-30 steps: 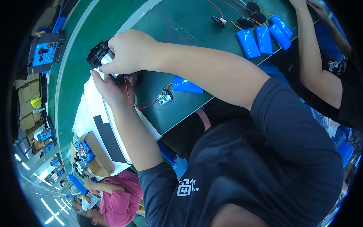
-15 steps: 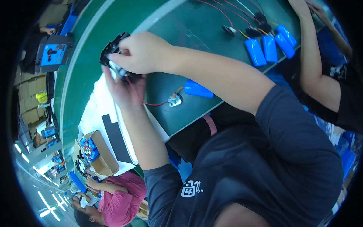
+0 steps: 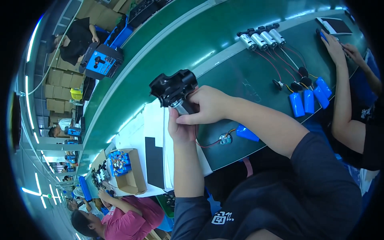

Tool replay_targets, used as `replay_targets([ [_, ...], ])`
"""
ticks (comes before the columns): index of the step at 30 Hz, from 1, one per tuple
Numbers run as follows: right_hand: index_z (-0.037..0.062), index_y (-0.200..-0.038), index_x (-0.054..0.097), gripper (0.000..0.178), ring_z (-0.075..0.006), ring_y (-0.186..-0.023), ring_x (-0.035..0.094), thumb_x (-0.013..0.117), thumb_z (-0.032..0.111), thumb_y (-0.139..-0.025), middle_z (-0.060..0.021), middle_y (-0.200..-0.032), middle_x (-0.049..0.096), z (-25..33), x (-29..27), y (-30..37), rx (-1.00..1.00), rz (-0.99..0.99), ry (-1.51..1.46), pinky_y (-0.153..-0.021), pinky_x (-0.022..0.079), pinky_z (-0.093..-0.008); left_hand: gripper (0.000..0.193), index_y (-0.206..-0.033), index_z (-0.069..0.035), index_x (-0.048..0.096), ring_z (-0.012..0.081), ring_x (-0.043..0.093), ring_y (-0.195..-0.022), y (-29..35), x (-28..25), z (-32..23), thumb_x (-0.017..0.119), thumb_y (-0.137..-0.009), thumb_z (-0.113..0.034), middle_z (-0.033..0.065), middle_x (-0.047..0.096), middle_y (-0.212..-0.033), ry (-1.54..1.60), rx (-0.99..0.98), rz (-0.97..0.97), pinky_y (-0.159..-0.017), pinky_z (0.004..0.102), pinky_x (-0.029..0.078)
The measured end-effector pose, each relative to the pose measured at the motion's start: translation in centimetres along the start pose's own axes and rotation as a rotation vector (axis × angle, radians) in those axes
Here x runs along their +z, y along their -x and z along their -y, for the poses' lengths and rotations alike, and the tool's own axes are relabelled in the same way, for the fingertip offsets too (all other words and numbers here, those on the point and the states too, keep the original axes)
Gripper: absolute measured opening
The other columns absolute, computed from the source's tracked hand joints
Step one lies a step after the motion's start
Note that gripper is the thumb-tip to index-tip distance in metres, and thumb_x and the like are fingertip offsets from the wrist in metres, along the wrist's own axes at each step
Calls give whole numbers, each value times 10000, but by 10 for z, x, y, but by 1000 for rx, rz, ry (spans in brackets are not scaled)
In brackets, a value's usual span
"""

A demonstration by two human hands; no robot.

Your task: Assembling motors, wiring, and plastic components onto a device chassis on a production line.

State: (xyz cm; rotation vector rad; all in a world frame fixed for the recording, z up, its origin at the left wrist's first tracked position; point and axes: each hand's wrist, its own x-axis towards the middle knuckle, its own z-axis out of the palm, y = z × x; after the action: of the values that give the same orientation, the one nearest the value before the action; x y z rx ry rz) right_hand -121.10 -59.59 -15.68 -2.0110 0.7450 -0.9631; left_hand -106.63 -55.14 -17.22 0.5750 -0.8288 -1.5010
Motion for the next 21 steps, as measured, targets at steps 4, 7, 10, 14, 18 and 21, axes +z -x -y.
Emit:
replay_targets([
  [4,18,-603,582,465,-254,-469,545,783,414,-741,-107,-551,549,-4,0,-4,-54,25,13,-471,411,-344,556,-1317,59,444,247,621,-1072,-3,-6,-22,686,-873,-171,163,611,-1171,-58,15,21,-943,363,492],
  [7,40,-601,579,521,-266,-517,592,742,511,-754,-101,-548,560,-5,1,-4,-49,36,33,-508,441,-347,544,-1304,58,456,247,628,-1060,-2,-9,-21,692,-873,-177,156,623,-1157,-77,34,25,-934,365,499],
  [10,38,-604,578,519,-263,-515,590,748,505,-753,-102,-552,566,-1,3,-2,-44,3,9,-507,440,-342,539,-1294,58,467,248,630,-1058,-1,-7,-19,699,-872,-183,155,627,-1157,-68,51,21,-932,368,501],
  [14,27,-599,579,493,-247,-491,565,763,457,-755,-120,-547,556,-5,-1,2,79,38,21,-483,410,-350,534,-1285,57,480,254,628,-1070,-5,-1,-15,710,-869,-188,163,622,-1180,-2,-7,7,-939,376,500],
  [18,18,-609,590,506,-254,-498,564,743,471,-776,-148,-562,565,-10,-23,-6,150,155,195,-490,411,-375,619,-1360,40,376,243,629,-1042,-22,-6,-6,702,-845,-69,161,614,-1152,-101,-2,-133,-921,371,506],
  [21,12,-627,595,553,-298,-546,583,705,526,-801,-176,-598,587,-6,-29,-13,238,304,289,-530,436,-408,721,-1378,26,295,216,638,-962,-30,-20,-4,724,-799,10,138,615,-1077,-310,-42,-222,-826,335,536],
])
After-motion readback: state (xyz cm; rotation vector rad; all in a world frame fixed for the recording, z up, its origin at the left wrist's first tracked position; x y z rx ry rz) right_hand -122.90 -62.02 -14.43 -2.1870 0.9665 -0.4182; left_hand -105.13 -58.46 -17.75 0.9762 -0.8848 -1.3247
